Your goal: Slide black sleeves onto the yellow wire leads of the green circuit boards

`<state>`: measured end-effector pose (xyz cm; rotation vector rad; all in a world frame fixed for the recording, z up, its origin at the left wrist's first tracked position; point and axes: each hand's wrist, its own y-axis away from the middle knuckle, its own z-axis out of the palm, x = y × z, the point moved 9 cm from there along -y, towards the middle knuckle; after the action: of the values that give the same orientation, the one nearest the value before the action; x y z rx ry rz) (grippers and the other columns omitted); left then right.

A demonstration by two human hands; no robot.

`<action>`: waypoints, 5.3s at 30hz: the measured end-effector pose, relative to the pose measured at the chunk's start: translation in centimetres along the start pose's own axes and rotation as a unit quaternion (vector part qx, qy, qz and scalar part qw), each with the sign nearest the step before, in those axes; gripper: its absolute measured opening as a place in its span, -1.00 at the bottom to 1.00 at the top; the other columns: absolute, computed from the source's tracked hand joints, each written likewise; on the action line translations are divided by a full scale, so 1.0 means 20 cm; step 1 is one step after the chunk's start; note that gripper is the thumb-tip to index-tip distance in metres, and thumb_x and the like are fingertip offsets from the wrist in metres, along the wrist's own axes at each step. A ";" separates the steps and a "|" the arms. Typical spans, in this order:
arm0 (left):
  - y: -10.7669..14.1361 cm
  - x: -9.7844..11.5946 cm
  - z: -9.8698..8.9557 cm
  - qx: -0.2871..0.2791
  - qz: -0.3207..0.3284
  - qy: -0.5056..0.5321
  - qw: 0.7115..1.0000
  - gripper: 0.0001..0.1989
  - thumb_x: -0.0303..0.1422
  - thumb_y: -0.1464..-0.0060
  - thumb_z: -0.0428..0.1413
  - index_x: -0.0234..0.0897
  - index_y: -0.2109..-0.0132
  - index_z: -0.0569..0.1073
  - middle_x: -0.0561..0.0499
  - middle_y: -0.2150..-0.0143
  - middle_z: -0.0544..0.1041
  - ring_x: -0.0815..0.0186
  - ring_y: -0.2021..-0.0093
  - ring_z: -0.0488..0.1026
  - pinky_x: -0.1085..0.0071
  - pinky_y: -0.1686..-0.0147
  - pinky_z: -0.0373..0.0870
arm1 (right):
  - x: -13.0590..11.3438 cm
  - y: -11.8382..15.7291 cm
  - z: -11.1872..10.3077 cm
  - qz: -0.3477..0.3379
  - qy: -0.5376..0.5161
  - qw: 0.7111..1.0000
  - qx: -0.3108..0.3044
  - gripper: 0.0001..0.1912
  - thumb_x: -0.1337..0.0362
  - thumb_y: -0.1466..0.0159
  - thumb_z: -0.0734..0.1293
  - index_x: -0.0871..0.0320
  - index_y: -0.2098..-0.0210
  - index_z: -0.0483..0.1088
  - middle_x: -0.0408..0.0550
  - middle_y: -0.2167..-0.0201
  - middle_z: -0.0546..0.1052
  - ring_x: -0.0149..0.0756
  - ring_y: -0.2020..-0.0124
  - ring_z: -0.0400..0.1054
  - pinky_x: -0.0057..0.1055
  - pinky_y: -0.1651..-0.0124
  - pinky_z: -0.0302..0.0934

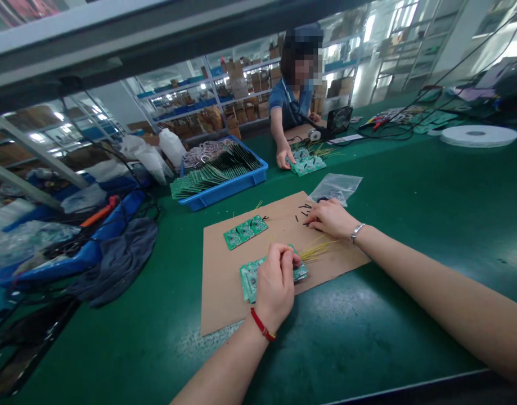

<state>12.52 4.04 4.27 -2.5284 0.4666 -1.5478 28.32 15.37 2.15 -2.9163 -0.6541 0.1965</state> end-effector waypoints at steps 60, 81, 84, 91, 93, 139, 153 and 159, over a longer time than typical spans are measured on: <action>-0.04 -0.07 -0.05 0.018 -0.082 0.089 0.992 -0.81 -0.27 -0.15 0.05 -0.30 0.35 0.40 0.10 0.53 0.42 0.41 0.50 0.35 0.52 0.47 0.25 | -0.33 0.25 0.02 0.196 -0.782 0.591 -0.030 -0.77 0.23 -0.03 0.49 0.19 0.41 0.41 -0.11 0.41 0.58 -0.46 0.40 0.46 -0.50 0.31 0.33; -0.03 -0.07 -0.05 0.013 -0.073 0.099 0.992 -0.80 -0.28 -0.15 0.05 -0.30 0.38 0.37 0.13 0.54 0.35 0.44 0.52 0.26 0.51 0.50 0.19 | -0.35 0.26 0.04 0.186 -0.788 0.585 -0.042 -0.82 0.26 -0.07 0.47 0.19 0.41 0.42 -0.12 0.43 0.58 -0.49 0.41 0.46 -0.56 0.33 0.31; -0.03 -0.07 -0.05 0.011 -0.074 0.096 0.992 -0.80 -0.28 -0.15 0.05 -0.30 0.38 0.38 0.13 0.54 0.35 0.44 0.53 0.26 0.51 0.50 0.18 | -0.35 0.26 0.05 0.186 -0.786 0.588 -0.044 -0.81 0.26 -0.07 0.47 0.20 0.41 0.42 -0.13 0.45 0.58 -0.50 0.42 0.46 -0.58 0.34 0.30; -0.03 -0.07 -0.05 0.011 -0.073 0.086 0.994 -0.81 -0.28 -0.15 0.06 -0.31 0.37 0.39 0.13 0.54 0.37 0.45 0.53 0.27 0.52 0.51 0.18 | -0.35 0.26 0.05 0.184 -0.779 0.597 -0.047 -0.80 0.24 -0.07 0.47 0.20 0.42 0.42 -0.13 0.50 0.57 -0.50 0.43 0.46 -0.57 0.33 0.29; -0.03 -0.07 -0.05 0.012 -0.075 0.082 0.994 -0.81 -0.28 -0.15 0.06 -0.31 0.37 0.39 0.13 0.54 0.37 0.44 0.53 0.27 0.52 0.51 0.19 | -0.35 0.26 0.05 0.187 -0.776 0.601 -0.043 -0.79 0.23 -0.06 0.48 0.20 0.43 0.41 -0.13 0.51 0.57 -0.49 0.44 0.46 -0.57 0.34 0.29; -0.08 0.02 -0.15 -0.081 -0.029 -0.140 0.986 -0.90 -0.33 -0.05 0.17 -0.24 0.31 0.41 0.12 0.50 0.45 0.39 0.50 0.36 0.45 0.48 0.24 | -0.46 0.25 -0.19 0.012 -0.480 0.876 0.052 -0.83 0.23 -0.25 0.29 0.13 0.23 0.47 -0.07 0.27 0.56 -0.28 0.23 0.42 -0.35 0.18 0.26; -0.11 0.10 -0.25 -0.026 0.061 -0.133 0.989 -0.86 -0.43 -0.16 0.05 -0.25 0.17 0.48 0.03 0.29 0.53 0.37 0.36 0.39 0.42 0.29 0.32 | -0.44 0.23 -0.29 -0.015 -0.427 0.902 0.066 -0.58 0.12 -0.22 0.31 0.11 -0.04 0.31 -0.03 0.24 0.41 -0.33 0.32 0.33 -0.38 0.27 0.28; -0.10 0.14 -0.27 0.009 0.097 -0.151 0.984 -0.81 -0.52 -0.16 -0.02 -0.26 0.18 0.47 0.01 0.23 0.51 0.35 0.30 0.40 0.42 0.26 0.32 | -0.46 0.26 -0.31 -0.097 -0.332 0.938 -0.023 -0.63 0.09 -0.08 0.42 0.07 0.13 0.43 -0.06 0.25 0.50 -0.32 0.36 0.37 -0.41 0.32 0.25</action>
<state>9.38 5.15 9.67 -2.5535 0.6278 -1.0727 23.16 6.07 8.18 -2.7658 -1.0324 1.1825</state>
